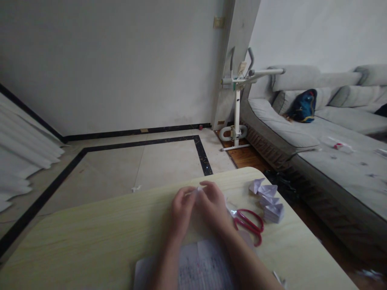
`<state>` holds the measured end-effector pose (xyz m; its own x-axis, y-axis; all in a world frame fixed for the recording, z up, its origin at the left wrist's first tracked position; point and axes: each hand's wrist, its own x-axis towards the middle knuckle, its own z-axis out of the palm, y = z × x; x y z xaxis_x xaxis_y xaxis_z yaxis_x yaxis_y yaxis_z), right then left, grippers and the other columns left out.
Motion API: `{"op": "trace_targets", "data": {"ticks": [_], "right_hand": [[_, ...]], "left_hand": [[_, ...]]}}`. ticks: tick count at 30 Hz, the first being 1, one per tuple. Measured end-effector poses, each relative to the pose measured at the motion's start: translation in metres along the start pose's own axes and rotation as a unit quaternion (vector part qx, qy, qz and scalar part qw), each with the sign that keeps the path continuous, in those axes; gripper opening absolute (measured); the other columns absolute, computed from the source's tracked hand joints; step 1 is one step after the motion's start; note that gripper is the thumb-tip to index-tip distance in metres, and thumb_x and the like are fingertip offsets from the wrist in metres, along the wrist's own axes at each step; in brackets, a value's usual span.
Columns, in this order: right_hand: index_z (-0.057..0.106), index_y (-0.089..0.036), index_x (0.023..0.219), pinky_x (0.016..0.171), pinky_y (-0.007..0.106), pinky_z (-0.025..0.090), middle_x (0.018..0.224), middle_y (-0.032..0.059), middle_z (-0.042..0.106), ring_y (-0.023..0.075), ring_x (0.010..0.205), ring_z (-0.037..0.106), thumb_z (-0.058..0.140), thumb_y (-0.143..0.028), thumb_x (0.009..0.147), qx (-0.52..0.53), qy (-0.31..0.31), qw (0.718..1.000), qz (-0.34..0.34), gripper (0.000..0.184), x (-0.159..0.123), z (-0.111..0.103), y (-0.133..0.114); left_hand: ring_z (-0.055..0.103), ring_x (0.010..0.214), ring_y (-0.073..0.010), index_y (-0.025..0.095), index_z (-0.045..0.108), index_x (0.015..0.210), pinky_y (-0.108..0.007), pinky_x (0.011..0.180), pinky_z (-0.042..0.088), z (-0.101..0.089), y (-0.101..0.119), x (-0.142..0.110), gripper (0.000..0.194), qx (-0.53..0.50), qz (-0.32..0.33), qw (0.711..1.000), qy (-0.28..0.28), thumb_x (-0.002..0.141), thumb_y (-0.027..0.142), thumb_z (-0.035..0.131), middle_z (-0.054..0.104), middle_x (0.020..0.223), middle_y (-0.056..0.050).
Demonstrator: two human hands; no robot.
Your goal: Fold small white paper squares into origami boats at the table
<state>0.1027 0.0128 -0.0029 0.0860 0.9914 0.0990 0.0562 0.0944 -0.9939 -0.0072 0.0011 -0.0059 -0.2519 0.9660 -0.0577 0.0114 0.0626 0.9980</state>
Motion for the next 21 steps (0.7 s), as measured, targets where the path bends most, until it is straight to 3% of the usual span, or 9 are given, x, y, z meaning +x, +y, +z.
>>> {"op": "trace_targets", "data": {"ticks": [5, 11, 21], "right_hand": [[0.059, -0.019, 0.102, 0.054, 0.022, 0.043, 0.066, -0.0042, 0.053, 0.0123, 0.059, 0.052, 0.056, -0.021, 0.078, 0.030, -0.004, 1.000, -0.009, 0.024, 0.0007, -0.0008, 0.0001], [0.058, -0.018, 0.103, 0.053, 0.022, 0.041, 0.065, -0.0049, 0.050, 0.0116, 0.058, 0.049, 0.055, -0.020, 0.078, 0.040, -0.008, 0.999, 0.000, 0.025, 0.0001, -0.0006, -0.0005], [0.060, -0.019, 0.103, 0.054, 0.022, 0.040, 0.064, -0.0053, 0.050, 0.0120, 0.058, 0.048, 0.053, -0.019, 0.077, 0.002, 0.002, 1.000, -0.006, 0.027, 0.0013, 0.0004, 0.0051]], "left_hand": [[0.066, 0.088, -0.0207, 0.018, 0.065, 0.099, -0.029, 0.077, 0.051, 0.0022, -0.0056, 0.0004, 0.029, 0.000, 0.005, 1.000, -0.008, 0.077, 0.036, 0.066, 0.070, 0.098, -0.007], [0.067, 0.084, -0.0212, 0.018, 0.067, 0.090, -0.030, 0.074, 0.052, 0.0045, -0.0033, -0.0017, 0.022, 0.044, 0.025, 0.999, 0.014, 0.081, 0.037, 0.061, 0.071, 0.089, -0.006], [0.066, 0.090, -0.0216, 0.020, 0.067, 0.093, -0.031, 0.081, 0.050, 0.0054, -0.0105, -0.0009, 0.022, 0.063, 0.057, 0.996, 0.010, 0.085, 0.037, 0.057, 0.071, 0.094, -0.007]]}}
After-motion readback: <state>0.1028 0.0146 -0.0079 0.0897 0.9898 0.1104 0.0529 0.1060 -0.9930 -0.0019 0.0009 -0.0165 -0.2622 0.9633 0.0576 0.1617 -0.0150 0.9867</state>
